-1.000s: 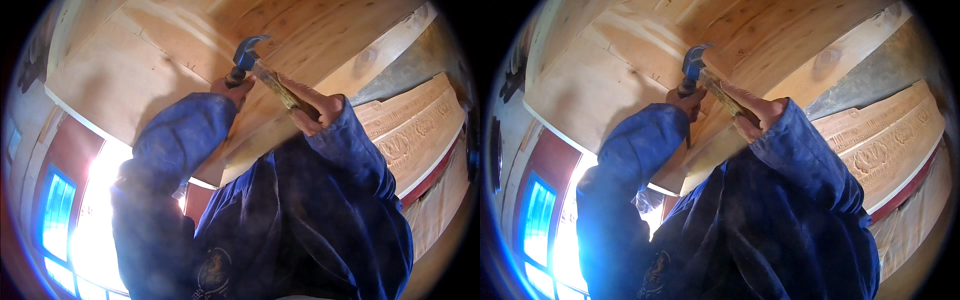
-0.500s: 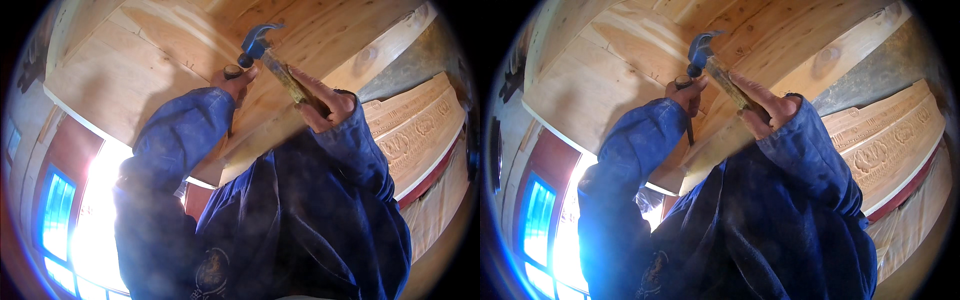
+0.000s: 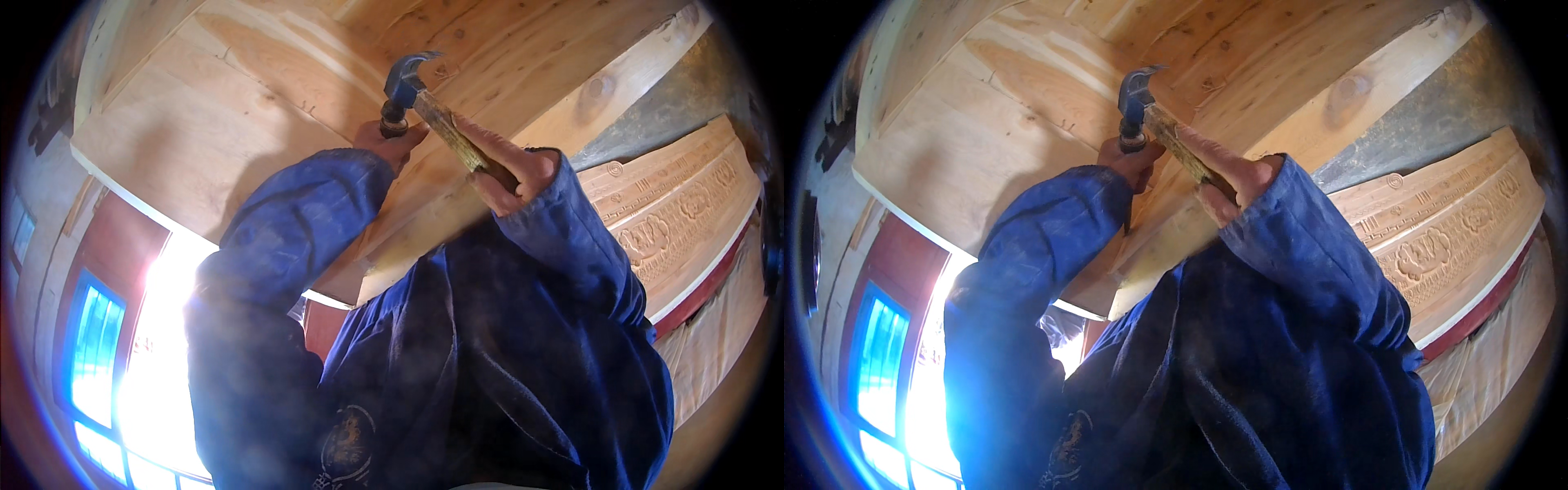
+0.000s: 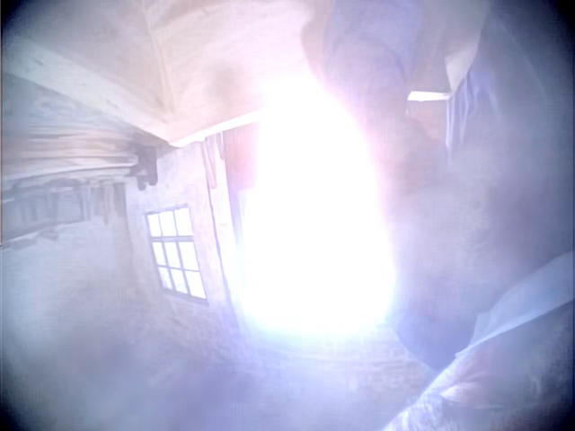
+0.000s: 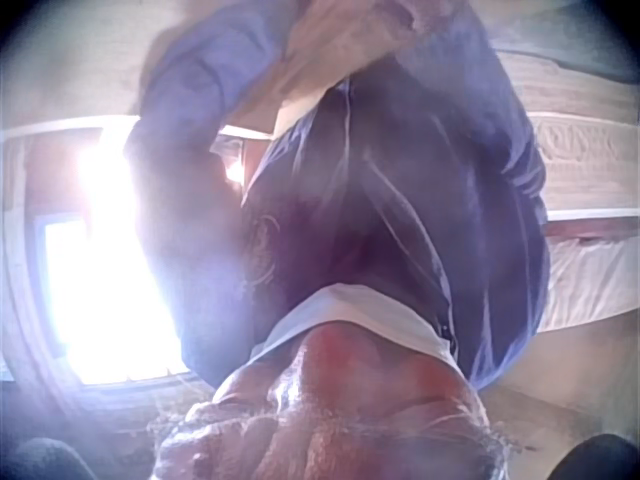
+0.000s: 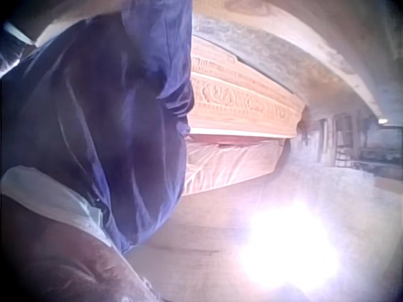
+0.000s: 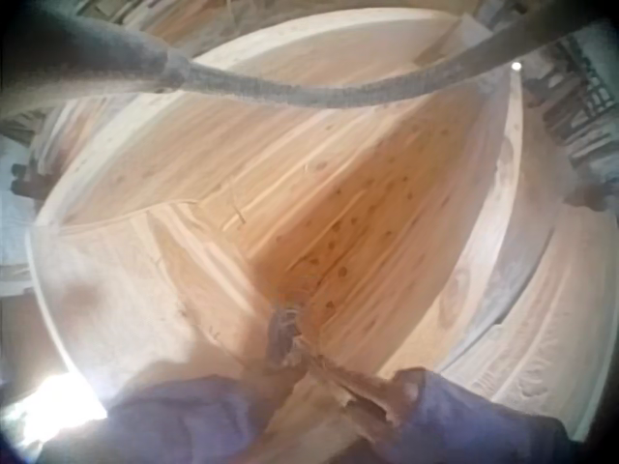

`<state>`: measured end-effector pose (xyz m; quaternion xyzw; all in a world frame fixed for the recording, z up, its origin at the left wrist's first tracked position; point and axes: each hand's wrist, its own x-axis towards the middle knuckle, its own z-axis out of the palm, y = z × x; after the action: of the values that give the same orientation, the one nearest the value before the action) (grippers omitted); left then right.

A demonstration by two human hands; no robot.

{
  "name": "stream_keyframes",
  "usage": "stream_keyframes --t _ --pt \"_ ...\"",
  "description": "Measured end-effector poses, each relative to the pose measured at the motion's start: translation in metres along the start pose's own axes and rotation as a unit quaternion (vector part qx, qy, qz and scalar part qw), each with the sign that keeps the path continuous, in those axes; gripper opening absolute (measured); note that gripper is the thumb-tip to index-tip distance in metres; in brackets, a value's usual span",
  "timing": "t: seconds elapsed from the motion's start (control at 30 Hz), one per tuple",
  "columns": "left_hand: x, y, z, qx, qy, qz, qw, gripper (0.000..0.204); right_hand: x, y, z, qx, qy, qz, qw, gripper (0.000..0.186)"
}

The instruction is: The person assembles wooden furniture components by holding a chisel against a joint and striking it with a hammer, then uses the hammer to drive nails into the wood structure.

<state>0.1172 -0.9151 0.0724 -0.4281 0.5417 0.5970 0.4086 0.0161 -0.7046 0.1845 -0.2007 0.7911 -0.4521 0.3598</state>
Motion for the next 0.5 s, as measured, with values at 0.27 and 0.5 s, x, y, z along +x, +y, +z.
stream_keyframes --t 0.27,0.5 --pt "0.022 0.005 0.003 0.045 0.297 0.16 0.94 0.035 0.003 -0.003 -0.025 0.014 0.119 0.075 0.99 0.058" --pt "0.09 0.05 -0.013 -0.135 0.187 0.078 0.97 0.034 0.093 -0.022 -0.04 0.222 0.327 -0.114 0.911 0.026"
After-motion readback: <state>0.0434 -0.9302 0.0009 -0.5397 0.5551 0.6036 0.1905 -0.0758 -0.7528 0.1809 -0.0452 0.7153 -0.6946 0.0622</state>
